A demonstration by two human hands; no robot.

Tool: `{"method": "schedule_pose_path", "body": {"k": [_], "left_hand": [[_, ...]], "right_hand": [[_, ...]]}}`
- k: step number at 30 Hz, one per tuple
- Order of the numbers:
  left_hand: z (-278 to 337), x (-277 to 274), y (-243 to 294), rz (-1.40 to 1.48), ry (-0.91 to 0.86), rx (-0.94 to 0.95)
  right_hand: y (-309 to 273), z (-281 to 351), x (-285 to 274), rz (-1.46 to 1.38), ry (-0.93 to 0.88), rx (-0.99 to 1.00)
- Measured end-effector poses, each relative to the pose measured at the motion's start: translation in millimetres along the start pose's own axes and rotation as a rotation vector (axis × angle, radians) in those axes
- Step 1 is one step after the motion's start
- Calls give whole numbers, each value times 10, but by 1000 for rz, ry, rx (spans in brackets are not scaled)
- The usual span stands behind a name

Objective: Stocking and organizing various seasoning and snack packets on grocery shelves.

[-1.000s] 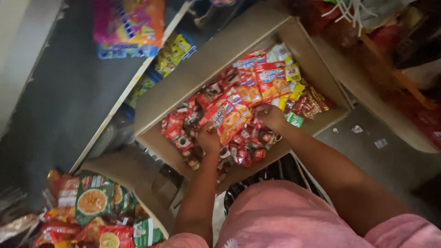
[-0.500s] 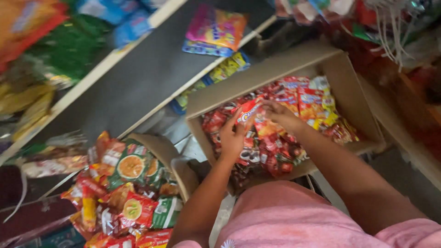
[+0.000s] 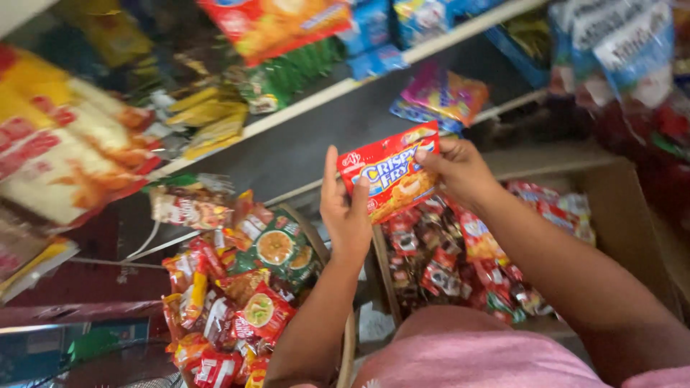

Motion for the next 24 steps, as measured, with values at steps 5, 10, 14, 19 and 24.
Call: {"method": "schedule_pose_path", "body": {"k": [5,10,14,19,24], "left_hand": [[-331,-238,805,-180,18,405],[-633,-310,1620,-402,53,680],[-862,-350,2045,-372,45,874],[-1153,-323,2254,-253,27,930],[-1253,-276,2268,-137,-7,932]], "right_hand": [[-720,-52,771,259,17,-247],[-1476,-12,1552,426,72,-397],[-1917,-47,1880,420,-30,-627],[-2214,-61,2189,460,-115,-871],[-2249,-121,2172,345,-211,-932]]}}
Point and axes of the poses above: each hand's wrist, its own z-axis away from the middle knuckle, its own x-axis out of the palm, y = z × x, the point moved 4 cm from there along -z, towards the middle knuckle, and after that the axes turned 2 degrees about y, right-handed, at the moved point
